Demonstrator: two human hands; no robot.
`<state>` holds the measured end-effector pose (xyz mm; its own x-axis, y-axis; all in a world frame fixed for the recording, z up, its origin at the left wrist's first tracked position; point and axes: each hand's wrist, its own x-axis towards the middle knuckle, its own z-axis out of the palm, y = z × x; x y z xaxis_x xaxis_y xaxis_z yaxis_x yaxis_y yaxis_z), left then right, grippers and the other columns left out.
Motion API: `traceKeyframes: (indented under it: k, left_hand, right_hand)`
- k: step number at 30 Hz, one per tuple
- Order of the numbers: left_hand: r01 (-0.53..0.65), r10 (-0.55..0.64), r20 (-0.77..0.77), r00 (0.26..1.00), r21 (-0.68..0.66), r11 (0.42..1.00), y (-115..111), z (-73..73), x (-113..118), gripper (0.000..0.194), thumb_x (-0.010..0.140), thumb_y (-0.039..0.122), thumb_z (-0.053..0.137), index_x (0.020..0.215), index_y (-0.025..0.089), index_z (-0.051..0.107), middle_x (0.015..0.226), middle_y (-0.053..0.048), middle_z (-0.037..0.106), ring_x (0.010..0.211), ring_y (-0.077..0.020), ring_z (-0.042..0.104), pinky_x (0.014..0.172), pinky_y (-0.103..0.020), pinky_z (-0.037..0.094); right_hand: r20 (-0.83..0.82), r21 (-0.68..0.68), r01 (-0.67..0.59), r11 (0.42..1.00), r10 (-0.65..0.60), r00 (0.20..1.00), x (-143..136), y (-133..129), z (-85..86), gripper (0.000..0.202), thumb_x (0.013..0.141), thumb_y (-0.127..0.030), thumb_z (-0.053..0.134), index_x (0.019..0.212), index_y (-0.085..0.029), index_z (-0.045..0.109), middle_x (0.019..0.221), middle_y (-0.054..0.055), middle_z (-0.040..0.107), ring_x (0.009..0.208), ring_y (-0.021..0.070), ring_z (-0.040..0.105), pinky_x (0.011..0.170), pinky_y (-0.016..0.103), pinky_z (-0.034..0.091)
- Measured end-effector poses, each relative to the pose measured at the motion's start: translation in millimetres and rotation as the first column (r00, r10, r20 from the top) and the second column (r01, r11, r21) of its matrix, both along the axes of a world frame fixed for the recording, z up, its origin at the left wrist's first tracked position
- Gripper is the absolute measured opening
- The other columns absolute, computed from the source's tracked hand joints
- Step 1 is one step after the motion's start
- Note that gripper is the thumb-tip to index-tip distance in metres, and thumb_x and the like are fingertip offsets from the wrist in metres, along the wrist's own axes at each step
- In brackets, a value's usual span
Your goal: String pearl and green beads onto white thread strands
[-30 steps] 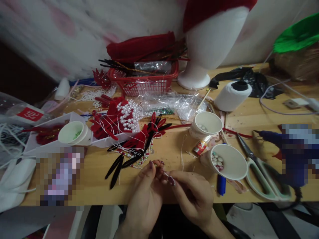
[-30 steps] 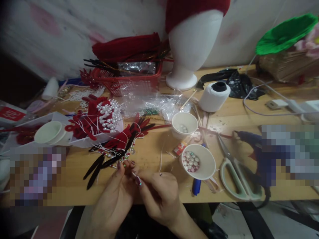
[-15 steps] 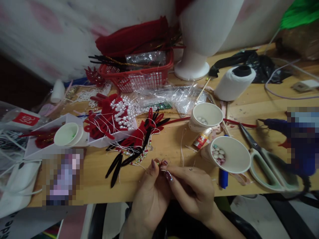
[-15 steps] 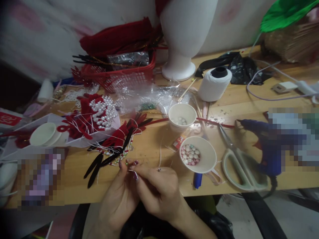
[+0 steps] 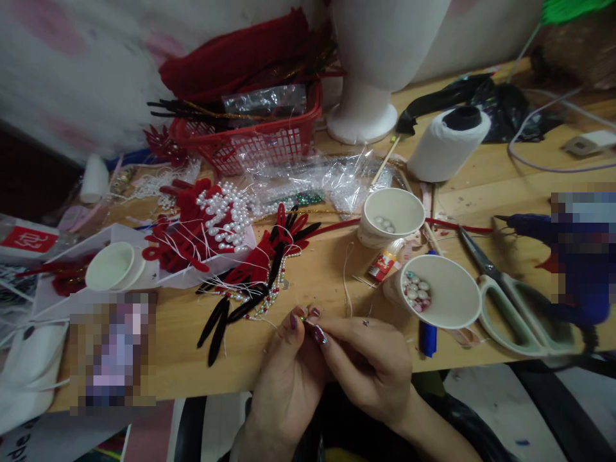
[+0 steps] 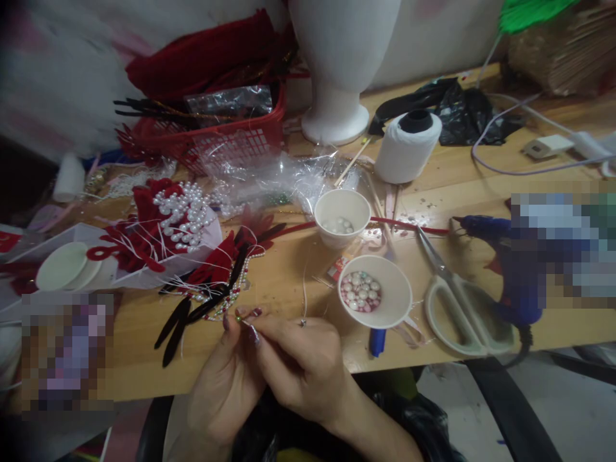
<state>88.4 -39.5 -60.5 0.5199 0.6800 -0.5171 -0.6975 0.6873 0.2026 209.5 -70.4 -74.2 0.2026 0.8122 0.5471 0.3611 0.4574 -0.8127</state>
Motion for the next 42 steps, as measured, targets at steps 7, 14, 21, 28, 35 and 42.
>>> traceKeyframes:
  k: [7, 14, 21, 28, 35, 42]
  left_hand:
    - [-0.007, 0.008, -0.056, 0.998, 0.02, 1.0, -1.6, -6.2, -4.4, 0.016, 0.073, 0.014, 0.089, 0.086, 0.02, 0.083, 0.091, -0.001, 0.083, 0.086, -0.0132, 0.079, 0.084, -0.015, 0.062]
    - [-0.058, 0.053, -0.135, 0.989, -0.033, 0.998, -1.8, -1.6, 0.0, 0.029, 0.057, 0.014, 0.097, 0.081, 0.016, 0.082, 0.084, -0.001, 0.083, 0.08, -0.013, 0.078, 0.078, -0.017, 0.064]
    - [-0.074, 0.08, -0.154, 0.985, 0.045, 0.996, -3.9, 0.5, 4.3, 0.025, 0.061, 0.02, 0.097, 0.08, 0.019, 0.082, 0.083, 0.001, 0.082, 0.078, -0.0102, 0.078, 0.078, -0.012, 0.061]
    - [-0.065, 0.084, -0.275, 0.958, 0.078, 0.995, -3.7, 2.9, 4.8, 0.028, 0.055, 0.027, 0.1, 0.075, 0.021, 0.082, 0.08, 0.001, 0.081, 0.073, -0.0093, 0.075, 0.075, -0.012, 0.06]
    - [-0.05, 0.098, -0.335, 0.937, 0.148, 0.988, -6.3, 0.8, 1.7, 0.025, 0.059, 0.03, 0.098, 0.076, 0.022, 0.081, 0.081, 0.001, 0.079, 0.071, -0.0081, 0.073, 0.075, -0.012, 0.058]
    - [-0.058, 0.161, -0.427, 0.89, 0.243, 0.968, -6.3, -1.3, 0.1, 0.026, 0.058, 0.028, 0.099, 0.075, 0.021, 0.08, 0.08, 0.0, 0.078, 0.071, -0.0093, 0.072, 0.073, -0.013, 0.058]
  right_hand:
    - [-0.01, -0.008, 0.007, 1.0, -0.007, 1.0, 0.0, 0.3, 0.5, 0.02, 0.093, -0.009, 0.061, 0.106, -0.018, 0.074, 0.085, 0.002, 0.083, 0.059, 0.0107, 0.075, 0.055, 0.019, 0.059]
    - [0.03, 0.009, 0.024, 1.0, -0.024, 0.999, 1.3, 1.8, 1.4, 0.014, 0.096, -0.013, 0.06, 0.101, -0.016, 0.073, 0.074, 0.001, 0.08, 0.051, 0.0115, 0.071, 0.049, 0.021, 0.054]
    - [0.025, 0.017, 0.025, 1.0, -0.026, 0.999, 1.0, 1.9, 1.1, 0.016, 0.095, -0.011, 0.06, 0.102, -0.018, 0.072, 0.076, 0.001, 0.081, 0.049, 0.011, 0.07, 0.049, 0.021, 0.054]
    - [0.036, 0.027, 0.008, 1.0, -0.009, 0.999, 1.2, -0.2, -0.8, 0.017, 0.095, -0.012, 0.058, 0.103, -0.018, 0.072, 0.074, 0.001, 0.08, 0.049, 0.0119, 0.068, 0.048, 0.023, 0.053]
    - [0.038, 0.039, 0.003, 0.999, -0.004, 0.999, 2.7, 0.3, -0.9, 0.017, 0.094, -0.011, 0.059, 0.104, -0.017, 0.071, 0.079, 0.002, 0.081, 0.051, 0.0121, 0.069, 0.049, 0.024, 0.053]
    - [0.046, 0.037, -0.006, 0.999, 0.004, 0.999, 2.9, -0.3, 0.1, 0.013, 0.094, -0.012, 0.058, 0.098, -0.016, 0.07, 0.07, 0.002, 0.078, 0.048, 0.0112, 0.064, 0.048, 0.023, 0.05]
